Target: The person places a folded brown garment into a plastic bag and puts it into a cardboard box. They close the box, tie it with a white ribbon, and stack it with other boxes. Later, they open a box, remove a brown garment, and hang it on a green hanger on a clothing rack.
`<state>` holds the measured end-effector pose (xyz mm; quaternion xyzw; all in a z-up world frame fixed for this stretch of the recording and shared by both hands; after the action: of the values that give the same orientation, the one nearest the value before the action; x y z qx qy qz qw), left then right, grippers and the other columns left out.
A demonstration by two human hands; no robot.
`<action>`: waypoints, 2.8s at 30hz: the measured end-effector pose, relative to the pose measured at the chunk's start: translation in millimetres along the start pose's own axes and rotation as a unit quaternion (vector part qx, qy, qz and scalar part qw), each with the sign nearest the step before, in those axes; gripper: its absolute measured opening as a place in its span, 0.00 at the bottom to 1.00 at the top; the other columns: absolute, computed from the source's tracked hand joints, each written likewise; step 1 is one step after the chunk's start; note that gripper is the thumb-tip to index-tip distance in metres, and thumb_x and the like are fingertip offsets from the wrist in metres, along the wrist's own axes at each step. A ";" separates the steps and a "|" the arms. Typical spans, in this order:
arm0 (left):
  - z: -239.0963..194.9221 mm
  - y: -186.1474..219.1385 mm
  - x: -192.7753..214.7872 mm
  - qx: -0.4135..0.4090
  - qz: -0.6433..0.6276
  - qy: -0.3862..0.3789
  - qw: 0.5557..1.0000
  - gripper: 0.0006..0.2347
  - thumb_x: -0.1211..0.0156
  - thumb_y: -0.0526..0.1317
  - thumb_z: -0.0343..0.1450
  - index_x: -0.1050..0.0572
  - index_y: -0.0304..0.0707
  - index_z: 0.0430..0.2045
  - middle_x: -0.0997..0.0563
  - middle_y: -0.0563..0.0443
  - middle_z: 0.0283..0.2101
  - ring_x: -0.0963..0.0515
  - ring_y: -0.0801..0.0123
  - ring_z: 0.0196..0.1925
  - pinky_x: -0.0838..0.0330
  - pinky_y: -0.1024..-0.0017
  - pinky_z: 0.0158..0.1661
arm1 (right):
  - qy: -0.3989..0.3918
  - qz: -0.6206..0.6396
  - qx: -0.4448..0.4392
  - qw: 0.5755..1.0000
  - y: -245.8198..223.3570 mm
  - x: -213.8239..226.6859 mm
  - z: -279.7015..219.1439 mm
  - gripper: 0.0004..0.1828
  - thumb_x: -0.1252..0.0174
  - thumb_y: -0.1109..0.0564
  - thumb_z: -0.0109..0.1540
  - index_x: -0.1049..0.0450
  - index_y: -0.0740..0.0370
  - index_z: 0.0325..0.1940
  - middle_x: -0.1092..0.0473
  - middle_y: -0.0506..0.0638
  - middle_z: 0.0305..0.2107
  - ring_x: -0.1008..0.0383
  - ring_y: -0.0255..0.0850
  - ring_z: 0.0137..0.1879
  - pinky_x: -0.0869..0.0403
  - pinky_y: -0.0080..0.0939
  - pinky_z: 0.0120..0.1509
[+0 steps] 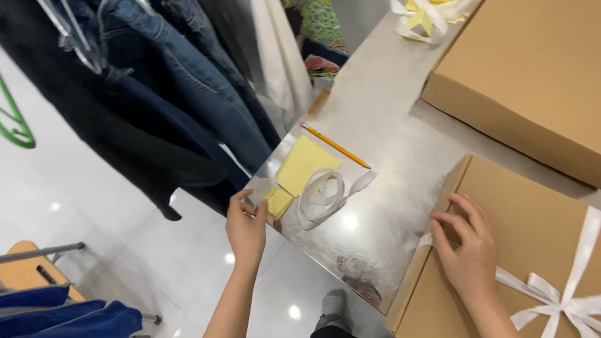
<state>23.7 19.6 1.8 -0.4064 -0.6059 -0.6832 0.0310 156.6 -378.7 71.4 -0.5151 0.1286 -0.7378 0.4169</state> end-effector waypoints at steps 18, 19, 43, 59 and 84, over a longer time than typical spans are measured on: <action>-299.4 200.7 -182.2 -0.362 0.047 -0.447 0.817 0.11 0.26 0.44 0.69 0.15 0.45 0.43 0.17 0.54 0.35 0.14 0.60 0.41 0.18 0.70 0.41 | 0.178 -0.041 -0.277 0.943 96.9 188.4 -141.7 0.02 0.31 0.55 0.66 0.16 0.53 0.42 0.25 0.48 0.34 0.24 0.42 0.37 0.25 0.39 0.42; -308.5 212.4 -175.2 -0.362 0.047 -0.446 0.817 0.11 0.26 0.44 0.69 0.15 0.45 0.43 0.17 0.54 0.35 0.14 0.60 0.41 0.18 0.70 0.41 | 0.178 -0.041 -0.276 0.944 94.8 188.9 -143.2 0.02 0.31 0.55 0.66 0.16 0.53 0.42 0.25 0.48 0.34 0.24 0.42 0.37 0.25 0.39 0.42; -335.5 176.4 -131.4 -0.311 -0.067 -0.365 0.875 0.06 0.28 0.42 0.71 0.20 0.45 0.30 0.22 0.51 0.31 0.16 0.57 0.39 0.21 0.64 0.42 | 0.132 0.015 -0.255 0.958 65.6 193.0 -194.5 0.11 0.32 0.48 0.66 0.20 0.54 0.33 0.23 0.51 0.32 0.20 0.52 0.44 0.26 0.50 0.50; -276.9 127.3 36.2 -0.335 -0.072 -0.276 0.898 0.06 0.28 0.42 0.71 0.18 0.42 0.30 0.22 0.48 0.42 0.16 0.58 0.40 0.22 0.62 0.44 | 0.330 0.004 -0.375 0.866 34.0 245.5 -332.1 0.09 0.32 0.48 0.66 0.17 0.53 0.39 0.25 0.48 0.25 0.28 0.39 0.33 0.31 0.39 0.39; -299.8 127.2 30.7 -0.282 -0.057 -0.453 0.844 0.10 0.34 0.47 0.75 0.15 0.49 0.47 0.22 0.40 0.56 0.14 0.52 0.51 0.19 0.60 0.50 | 0.023 -0.163 -0.357 0.919 -42.8 152.0 -227.5 0.26 0.37 0.35 0.66 0.18 0.55 0.58 0.28 0.56 0.54 0.31 0.56 0.67 0.33 0.58 0.70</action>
<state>-83.9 -255.9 141.5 -0.6268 -0.3556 -0.5651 -0.4018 -79.8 -520.4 97.9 -0.6263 0.3072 -0.7125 0.0760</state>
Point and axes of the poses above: each hand's wrist, its own z-axis towards the middle knuckle, its own x-axis out of the back of the hand, y = z × x, the point moved 3 cm from there along z, towards the middle knuckle
